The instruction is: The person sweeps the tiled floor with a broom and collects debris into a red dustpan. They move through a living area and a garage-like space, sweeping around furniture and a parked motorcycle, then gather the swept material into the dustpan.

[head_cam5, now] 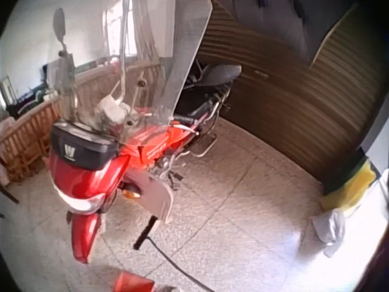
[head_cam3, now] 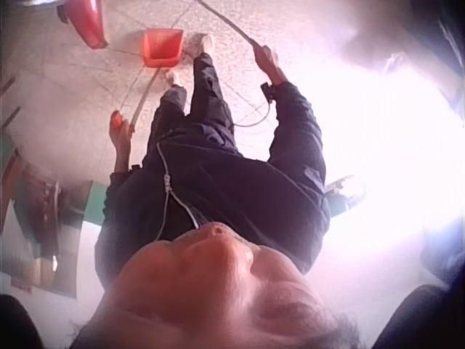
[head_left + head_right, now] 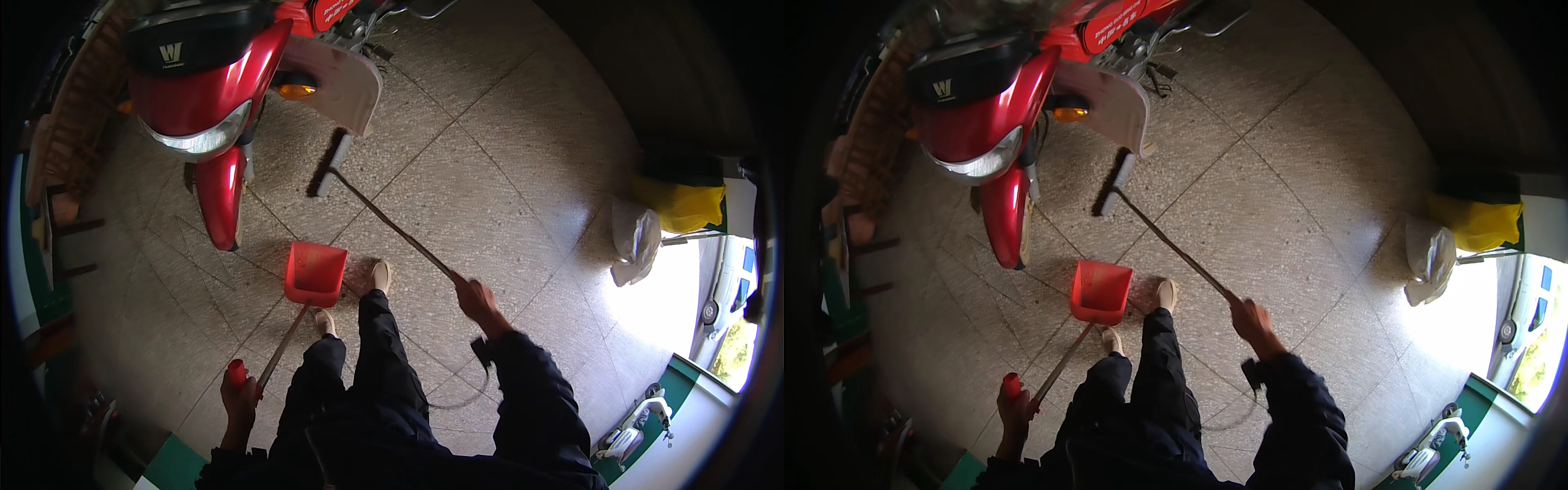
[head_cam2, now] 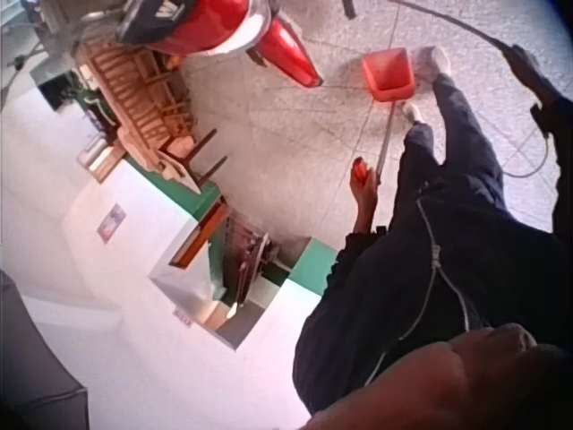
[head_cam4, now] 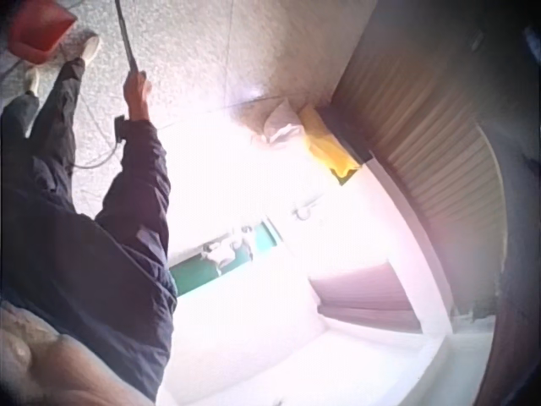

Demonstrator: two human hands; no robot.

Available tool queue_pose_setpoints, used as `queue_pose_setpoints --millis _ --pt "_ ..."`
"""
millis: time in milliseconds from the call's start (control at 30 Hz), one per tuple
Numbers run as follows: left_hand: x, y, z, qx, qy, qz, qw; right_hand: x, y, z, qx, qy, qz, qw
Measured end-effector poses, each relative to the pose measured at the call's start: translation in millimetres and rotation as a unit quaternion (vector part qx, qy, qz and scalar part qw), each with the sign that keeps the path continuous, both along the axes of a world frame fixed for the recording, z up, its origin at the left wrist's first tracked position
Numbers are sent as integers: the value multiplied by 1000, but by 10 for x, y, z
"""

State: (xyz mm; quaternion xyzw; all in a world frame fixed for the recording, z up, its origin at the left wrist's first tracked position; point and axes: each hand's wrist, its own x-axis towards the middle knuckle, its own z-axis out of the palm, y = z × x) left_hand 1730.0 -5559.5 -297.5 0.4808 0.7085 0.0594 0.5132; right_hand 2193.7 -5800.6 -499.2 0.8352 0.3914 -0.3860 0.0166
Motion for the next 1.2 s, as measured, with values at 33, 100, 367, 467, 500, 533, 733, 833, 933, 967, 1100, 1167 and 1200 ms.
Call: queue_pose_setpoints --millis 33,100,367,467,500,533,733,833,933,967,1100,1167,1200 --pt "27 -16 25 1 7 16 1000 94 426 -171 6 -5 21 1000" --pt "73 -38 49 1 13 36 999 249 1130 -406 54 -27 47 997" --pt "132 -187 17 25 -4 72 997 675 1649 -820 7 -15 -73 997" --pt "118 -179 -49 7 6 28 1000 855 1184 -810 -2 -23 -111 994" --pt "124 -171 -79 0 14 25 1000 888 979 -795 -19 -33 -130 991" --pt "135 -150 -109 -6 17 20 1000 891 746 -774 -20 -35 -153 987" --pt "302 -26 -128 -5 -7 -49 999 416 -1164 -375 -13 -65 -226 972" --pt "379 27 -105 -18 -47 -51 997 -212 -2303 100 -64 -61 -270 959" --pt "419 34 -115 -23 -68 -71 995 -906 -3184 678 -166 -52 -300 938" --pt "415 28 -120 -9 -84 -87 993 -1096 -3399 846 -166 -51 -317 932" --pt "343 -75 -157 14 -113 -106 988 -1578 -3900 1310 -239 -88 -338 906" --pt "254 -92 -175 27 -124 -115 985 -1800 -3990 1481 -224 -105 -362 899" --pt "177 -110 -186 41 -129 -114 984 -1918 -4003 1534 -206 -110 -367 901"
